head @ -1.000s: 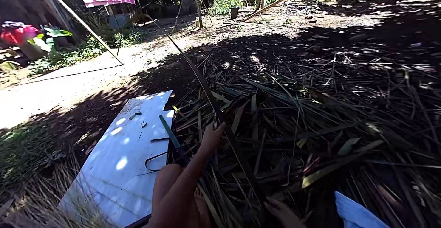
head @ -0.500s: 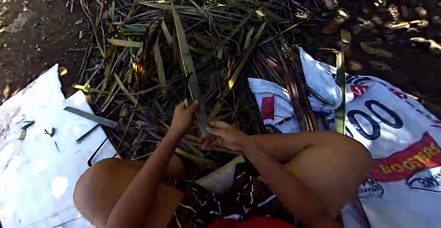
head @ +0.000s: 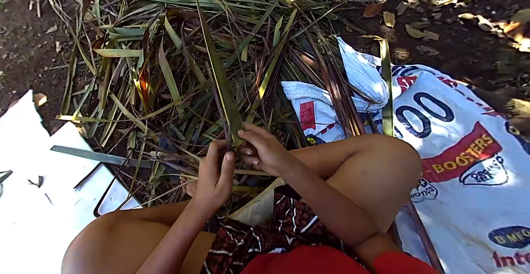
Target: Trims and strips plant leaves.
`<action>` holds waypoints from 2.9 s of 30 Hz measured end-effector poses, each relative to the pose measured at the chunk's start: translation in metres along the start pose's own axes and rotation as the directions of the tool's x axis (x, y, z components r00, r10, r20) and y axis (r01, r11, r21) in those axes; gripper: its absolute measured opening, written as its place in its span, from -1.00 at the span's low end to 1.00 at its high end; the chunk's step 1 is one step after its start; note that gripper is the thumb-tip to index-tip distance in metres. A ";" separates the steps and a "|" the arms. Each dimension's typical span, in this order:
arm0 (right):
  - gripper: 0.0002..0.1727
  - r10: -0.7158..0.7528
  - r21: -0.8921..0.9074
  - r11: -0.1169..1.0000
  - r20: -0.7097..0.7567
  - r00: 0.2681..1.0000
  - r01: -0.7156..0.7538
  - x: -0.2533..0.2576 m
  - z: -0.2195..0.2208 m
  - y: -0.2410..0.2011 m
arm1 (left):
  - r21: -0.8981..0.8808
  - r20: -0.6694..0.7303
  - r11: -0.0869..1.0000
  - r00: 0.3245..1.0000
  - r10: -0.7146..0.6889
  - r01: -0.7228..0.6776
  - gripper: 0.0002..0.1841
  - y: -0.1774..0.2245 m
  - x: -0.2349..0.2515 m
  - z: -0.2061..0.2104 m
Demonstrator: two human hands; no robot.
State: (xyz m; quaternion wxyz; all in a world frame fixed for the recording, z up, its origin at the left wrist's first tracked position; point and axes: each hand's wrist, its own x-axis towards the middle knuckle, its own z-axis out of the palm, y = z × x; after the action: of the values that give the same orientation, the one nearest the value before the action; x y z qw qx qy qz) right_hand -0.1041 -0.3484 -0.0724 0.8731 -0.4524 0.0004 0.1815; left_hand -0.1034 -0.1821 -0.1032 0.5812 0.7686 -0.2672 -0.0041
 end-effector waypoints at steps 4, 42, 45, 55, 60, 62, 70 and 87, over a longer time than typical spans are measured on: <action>-0.68 0.007 0.038 0.999 0.032 0.999 -0.009 -0.002 0.014 -0.012 | 0.044 -0.023 0.989 0.990 0.141 -0.140 -0.54 0.007 -0.003 -0.004; -0.81 -0.429 -0.158 0.878 0.162 0.888 0.453 0.008 0.012 0.007 | -0.314 0.085 0.862 0.916 -0.392 0.398 -0.86 0.065 0.017 -0.055; -0.71 -0.427 -0.492 0.701 0.289 0.856 0.516 0.002 0.014 -0.002 | -0.172 -0.018 0.928 0.941 -0.338 0.330 -0.87 0.069 0.018 -0.074; -0.58 -0.183 -0.777 -0.241 0.625 0.759 0.582 0.002 0.084 -0.058 | 0.092 -0.014 0.963 0.967 0.255 -0.252 -0.93 0.077 0.010 -0.129; -0.68 0.214 -0.924 0.051 0.380 0.900 0.378 0.009 0.114 -0.107 | -0.027 -0.270 0.979 0.944 0.190 -0.204 -0.61 0.079 0.012 -0.130; -0.68 0.282 -0.964 -0.015 0.249 0.927 0.264 0.005 0.125 -0.121 | -0.048 -0.311 0.977 0.932 0.184 -0.209 -0.47 0.074 0.011 -0.128; -0.72 0.523 -0.835 0.490 0.049 0.851 -0.252 0.008 0.114 -0.133 | 0.106 -0.228 0.916 0.888 0.400 -0.386 -0.46 0.058 0.000 -0.097; -0.78 0.408 -0.347 0.908 0.607 0.682 -0.235 0.008 0.062 -0.094 | 0.459 0.018 0.739 0.836 0.548 -0.494 -0.32 0.042 0.009 -0.082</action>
State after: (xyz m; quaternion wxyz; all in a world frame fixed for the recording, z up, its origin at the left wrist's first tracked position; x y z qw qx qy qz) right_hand -0.0766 -0.3457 0.0372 0.7069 -0.4521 -0.2536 0.4812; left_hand -0.0865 -0.1208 -0.0361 0.3821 0.7736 -0.4303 0.2654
